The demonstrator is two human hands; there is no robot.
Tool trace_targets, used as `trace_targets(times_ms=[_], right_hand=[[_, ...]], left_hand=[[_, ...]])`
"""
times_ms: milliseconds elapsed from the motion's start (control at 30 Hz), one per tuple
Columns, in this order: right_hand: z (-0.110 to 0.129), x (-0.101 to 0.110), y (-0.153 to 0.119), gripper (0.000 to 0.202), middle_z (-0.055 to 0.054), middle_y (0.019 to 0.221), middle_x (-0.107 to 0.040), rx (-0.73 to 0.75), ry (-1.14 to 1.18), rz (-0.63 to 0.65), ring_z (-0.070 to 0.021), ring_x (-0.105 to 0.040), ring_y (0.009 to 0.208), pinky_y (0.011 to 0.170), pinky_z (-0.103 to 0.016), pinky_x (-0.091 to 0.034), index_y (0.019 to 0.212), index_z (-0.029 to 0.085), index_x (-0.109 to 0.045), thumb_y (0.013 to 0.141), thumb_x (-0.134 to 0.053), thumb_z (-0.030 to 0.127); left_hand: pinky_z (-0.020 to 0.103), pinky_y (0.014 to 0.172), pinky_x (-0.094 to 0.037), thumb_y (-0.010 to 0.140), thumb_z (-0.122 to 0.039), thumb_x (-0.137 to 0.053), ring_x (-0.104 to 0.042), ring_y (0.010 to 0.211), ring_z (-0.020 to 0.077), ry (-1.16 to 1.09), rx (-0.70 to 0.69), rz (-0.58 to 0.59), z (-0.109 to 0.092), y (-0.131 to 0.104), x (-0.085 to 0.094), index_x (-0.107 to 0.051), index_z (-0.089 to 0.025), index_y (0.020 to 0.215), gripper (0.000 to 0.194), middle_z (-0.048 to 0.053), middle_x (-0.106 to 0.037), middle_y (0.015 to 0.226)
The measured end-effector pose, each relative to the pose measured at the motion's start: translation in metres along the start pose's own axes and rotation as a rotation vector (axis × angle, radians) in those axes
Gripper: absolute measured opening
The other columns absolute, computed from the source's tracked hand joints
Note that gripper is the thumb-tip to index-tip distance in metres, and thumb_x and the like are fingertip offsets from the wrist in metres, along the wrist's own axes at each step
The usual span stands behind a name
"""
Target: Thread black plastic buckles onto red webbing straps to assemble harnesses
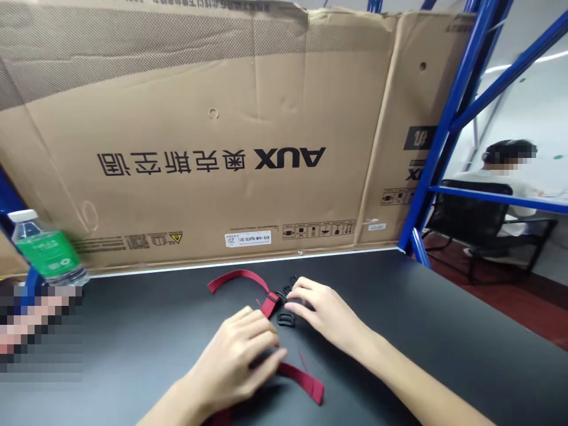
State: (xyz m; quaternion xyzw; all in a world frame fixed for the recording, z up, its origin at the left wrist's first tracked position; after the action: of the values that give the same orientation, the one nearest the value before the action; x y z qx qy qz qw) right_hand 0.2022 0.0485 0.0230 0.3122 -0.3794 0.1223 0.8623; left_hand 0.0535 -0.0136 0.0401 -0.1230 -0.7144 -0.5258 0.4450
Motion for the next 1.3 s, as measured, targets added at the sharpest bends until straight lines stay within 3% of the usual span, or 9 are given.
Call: trace_targets(times_ms=[100, 233, 300, 400, 567, 667, 800, 1100, 1300], right_hand=[[-0.009, -0.008, -0.001, 0.009, -0.006, 0.095, -0.067, -0.085, -0.041, 0.111, -0.0206, -0.065, 0.079, 0.073, -0.031, -0.049, 0.091, 0.019, -0.075, 0.084, -0.070, 0.023], [-0.010, -0.018, -0.003, 0.006, -0.001, 0.082, -0.065, -0.115, 0.083, 0.124, -0.0167, -0.059, 0.070, 0.067, -0.029, -0.046, 0.083, 0.020, -0.072, 0.078, -0.071, 0.016], [-0.013, -0.018, -0.003, 0.007, 0.003, 0.069, -0.060, -0.168, 0.201, 0.110, -0.0142, -0.054, 0.062, 0.061, -0.026, -0.043, 0.077, 0.020, -0.068, 0.074, -0.071, 0.014], [-0.019, -0.018, 0.000, 0.010, 0.005, 0.061, -0.057, -0.289, 0.474, 0.077, -0.0121, -0.052, 0.057, 0.057, -0.025, -0.041, 0.074, 0.019, -0.064, 0.071, -0.074, 0.020], [-0.015, -0.022, 0.002, 0.041, 0.002, 0.068, -0.064, -0.426, 0.971, 0.013, -0.0123, -0.060, 0.056, 0.060, -0.028, -0.048, 0.089, 0.017, -0.069, 0.063, -0.083, 0.045], [-0.009, -0.022, -0.001, 0.045, 0.001, 0.068, -0.067, -0.493, 1.151, -0.053, -0.0113, -0.061, 0.057, 0.061, -0.026, -0.048, 0.088, 0.016, -0.071, 0.059, -0.087, 0.046], [0.004, -0.028, -0.007, 0.042, 0.002, 0.064, -0.065, -0.587, 1.343, -0.018, -0.0095, -0.060, 0.054, 0.056, -0.022, -0.046, 0.082, 0.015, -0.069, 0.056, -0.091, 0.039], [0.025, -0.048, -0.018, 0.044, 0.006, 0.058, -0.061, -0.551, 1.375, 0.043, -0.0072, -0.055, 0.045, 0.049, -0.020, -0.039, 0.086, 0.016, -0.062, 0.063, -0.087, 0.045], [0.028, -0.058, -0.021, 0.052, 0.007, 0.058, -0.060, -0.526, 1.336, 0.064, -0.0048, -0.048, 0.039, 0.044, -0.019, -0.033, 0.086, 0.018, -0.053, 0.063, -0.083, 0.054]], left_hand=[[0.027, 0.069, -0.049, 0.099, -0.034, -0.050, -0.064, 0.075, 0.0170, 0.027, -0.097, 0.181, -0.013, -0.004, -0.021, -0.063, -0.020, 0.101, 0.019, 0.002, -0.070, 0.086], [0.027, 0.063, -0.047, 0.094, -0.010, -0.046, -0.057, 0.062, 0.0167, 0.168, -0.113, 0.258, -0.013, -0.010, -0.031, -0.054, -0.020, 0.074, 0.024, 0.000, -0.063, 0.072], [0.027, 0.060, -0.046, 0.087, -0.005, -0.044, -0.057, 0.060, 0.0172, 0.195, -0.033, 0.323, -0.006, -0.013, -0.033, -0.050, -0.021, 0.073, 0.022, 0.000, -0.061, 0.070], [0.026, 0.056, -0.044, 0.082, -0.006, -0.039, -0.059, 0.058, 0.0183, 0.154, 0.243, 0.421, 0.010, -0.018, -0.034, -0.048, -0.021, 0.080, 0.018, -0.001, -0.061, 0.067], [0.028, 0.066, -0.048, 0.096, -0.026, -0.031, -0.065, 0.070, 0.0199, -0.123, 0.535, 0.247, 0.016, -0.017, -0.021, -0.045, -0.023, 0.105, 0.017, 0.001, -0.068, 0.083], [0.024, 0.060, -0.044, 0.101, -0.035, -0.023, -0.061, 0.062, 0.0167, -0.211, 0.582, 0.224, 0.016, -0.015, -0.020, -0.045, -0.025, 0.094, 0.025, -0.002, -0.064, 0.075], [0.026, 0.049, -0.035, 0.098, -0.025, -0.022, -0.055, 0.049, 0.0176, -0.005, 0.538, 0.213, 0.019, -0.019, -0.024, -0.042, -0.024, 0.086, 0.024, -0.003, -0.057, 0.060], [0.026, 0.049, -0.041, 0.087, -0.008, -0.032, -0.066, 0.053, 0.0213, 0.356, 0.469, 0.257, 0.027, -0.030, -0.033, -0.051, -0.014, 0.103, 0.026, 0.003, -0.066, 0.060], [0.027, 0.048, -0.042, 0.084, -0.006, -0.033, -0.069, 0.053, 0.0222, 0.313, 0.523, 0.303, 0.027, -0.031, -0.036, -0.051, -0.013, 0.104, 0.028, 0.004, -0.070, 0.061]])
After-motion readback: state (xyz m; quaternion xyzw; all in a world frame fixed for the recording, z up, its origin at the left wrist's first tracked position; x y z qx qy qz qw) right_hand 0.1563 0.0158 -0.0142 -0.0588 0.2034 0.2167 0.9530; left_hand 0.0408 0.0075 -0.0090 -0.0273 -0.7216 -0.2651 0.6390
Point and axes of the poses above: each hand's wrist, its own y-axis towards the middle knuckle, its own x-axis out of the back of the hand, z = x × y, the point moved 5 cm from there along y, towards the middle knuckle
